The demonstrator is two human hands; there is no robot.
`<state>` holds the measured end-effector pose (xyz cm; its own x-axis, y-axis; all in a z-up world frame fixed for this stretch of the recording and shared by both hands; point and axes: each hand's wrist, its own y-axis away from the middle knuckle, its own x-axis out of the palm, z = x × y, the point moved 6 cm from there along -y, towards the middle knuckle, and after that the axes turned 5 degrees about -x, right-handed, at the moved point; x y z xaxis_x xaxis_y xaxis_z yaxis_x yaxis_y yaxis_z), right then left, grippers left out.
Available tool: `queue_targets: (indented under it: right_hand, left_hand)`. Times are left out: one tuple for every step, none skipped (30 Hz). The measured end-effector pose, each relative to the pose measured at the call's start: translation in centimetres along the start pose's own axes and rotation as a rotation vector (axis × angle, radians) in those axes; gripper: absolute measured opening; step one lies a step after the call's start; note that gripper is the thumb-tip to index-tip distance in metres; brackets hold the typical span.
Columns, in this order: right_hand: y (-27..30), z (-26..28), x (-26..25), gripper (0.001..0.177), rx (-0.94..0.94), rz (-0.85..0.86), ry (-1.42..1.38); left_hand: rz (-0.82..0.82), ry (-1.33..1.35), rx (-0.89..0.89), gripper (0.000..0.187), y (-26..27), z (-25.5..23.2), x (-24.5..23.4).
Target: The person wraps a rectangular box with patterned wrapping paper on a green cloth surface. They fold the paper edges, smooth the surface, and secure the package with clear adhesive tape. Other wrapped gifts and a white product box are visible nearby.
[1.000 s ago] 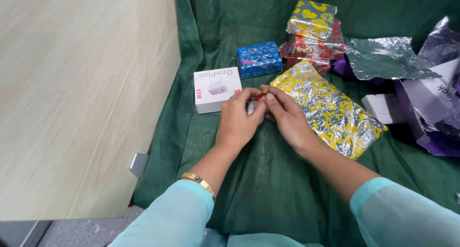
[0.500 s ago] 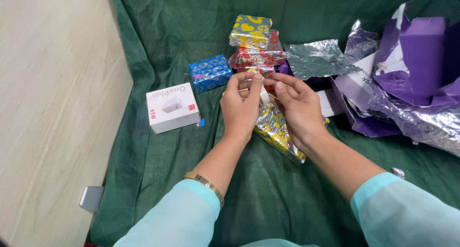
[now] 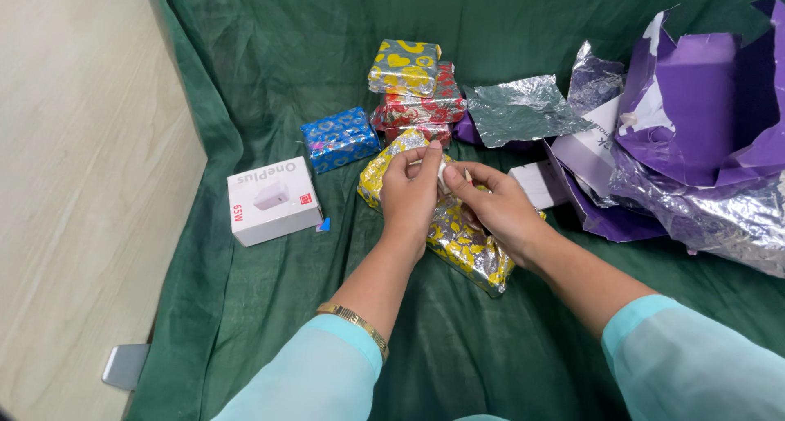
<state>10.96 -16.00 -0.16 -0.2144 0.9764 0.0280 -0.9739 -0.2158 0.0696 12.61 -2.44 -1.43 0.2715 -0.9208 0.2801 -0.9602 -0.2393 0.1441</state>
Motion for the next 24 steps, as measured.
queue_targets:
  right_hand:
    - [0.1,-0.4,0.0,0.040,0.001,0.028,0.010]
    - [0.2,-0.8,0.0,0.040,0.002,0.055,0.019]
    - [0.3,-1.0,0.1,0.040,0.002,0.080,0.013]
    - [0.4,-1.3,0.2,0.040,0.002,0.104,0.006]
    - [0.3,-1.3,0.2,0.041,0.001,0.126,0.001]
    - [0.3,-1.4,0.0,0.041,0.035,0.159,0.045]
    - [0.3,-1.5,-0.2,0.043,0.070,0.188,0.084]
    - [0.3,-1.7,-0.2,0.046,0.103,0.217,0.122]
    - [0.3,-1.7,-0.2,0.044,0.112,0.210,0.078]
    - [0.3,-1.7,-0.3,0.043,0.121,0.202,0.033]
    - [0.4,-1.7,-0.4,0.043,0.131,0.191,-0.014]
    - [0.4,-1.6,-0.4,0.042,0.128,0.171,-0.052]
    - [0.4,-1.6,-0.5,0.042,0.125,0.146,-0.091]
    - [0.4,-1.6,-0.6,0.044,0.121,0.121,-0.130]
    - [0.5,-1.6,-0.6,0.043,0.119,0.112,-0.120]
    - [0.5,-1.7,-0.6,0.043,0.117,0.102,-0.110]
    - [0.4,-1.8,-0.5,0.043,0.115,0.096,-0.100]
    - [0.3,-1.8,-0.4,0.043,0.108,0.112,-0.106]
    - [0.3,-1.7,-0.4,0.044,0.102,0.133,-0.112]
    - [0.3,-1.7,-0.4,0.045,0.095,0.153,-0.118]
    - [0.2,-1.8,-0.5,0.044,0.105,0.139,-0.143]
    - [0.1,-1.8,-0.7,0.044,0.114,0.125,-0.168]
    - [0.0,-1.8,-0.8,0.044,0.123,0.113,-0.190]
    - [0.0,-1.9,-0.8,0.043,0.121,0.120,-0.189]
  left_hand:
    - [-0.038,-0.040,0.015,0.043,0.2,0.2,-0.4]
    - [-0.049,-0.106,0.058,0.043,0.4,0.2,-0.6]
    - [-0.061,-0.169,0.103,0.044,0.6,0.0,-0.8]
    - [-0.073,-0.234,0.147,0.044,0.8,-0.3,-1.1]
    - [-0.047,-0.236,0.168,0.044,0.9,-0.6,-1.1]
    - [-0.021,-0.239,0.188,0.044,1.0,-0.9,-1.1]
    - [0.009,-0.247,0.209,0.044,1.1,-1.1,-1.0]
    - [0.020,-0.283,0.221,0.044,1.2,-1.3,-0.8]
    - [0.030,-0.321,0.233,0.043,1.3,-1.4,-0.7]
    - [0.040,-0.359,0.245,0.042,1.4,-1.5,-0.7]
    - [0.000,-0.518,0.374,0.039,1.7,-2.4,-0.8]
    - [-0.040,-0.677,0.504,0.036,2.2,-3.2,-1.1]
    - [-0.074,-0.835,0.634,0.034,2.5,-3.9,-1.3]
    - [-0.137,-0.939,0.593,0.037,2.1,-4.2,-2.5]
    - [-0.199,-1.043,0.550,0.043,1.8,-4.5,-4.0]
    - [-0.298,-1.186,0.536,0.052,1.6,-5.0,-5.5]
    - [-0.402,-1.327,0.520,0.063,1.5,-5.6,-7.2]
    - [-0.432,-1.423,0.472,0.076,1.2,-5.9,-8.8]
    - [-0.465,-1.517,0.419,0.089,1.1,-5.9,-10.1]
    - [-0.433,-1.601,0.314,0.088,0.8,-5.5,-11.2]
    - [-0.400,-1.680,0.205,0.087,0.7,-5.0,-12.3]
    - [-0.367,-1.756,0.094,0.086,0.5,-4.5,-13.2]
    - [-0.381,-1.716,0.077,0.088,0.4,-4.4,-13.5]
    - [-0.396,-1.676,0.060,0.090,0.4,-4.4,-13.8]
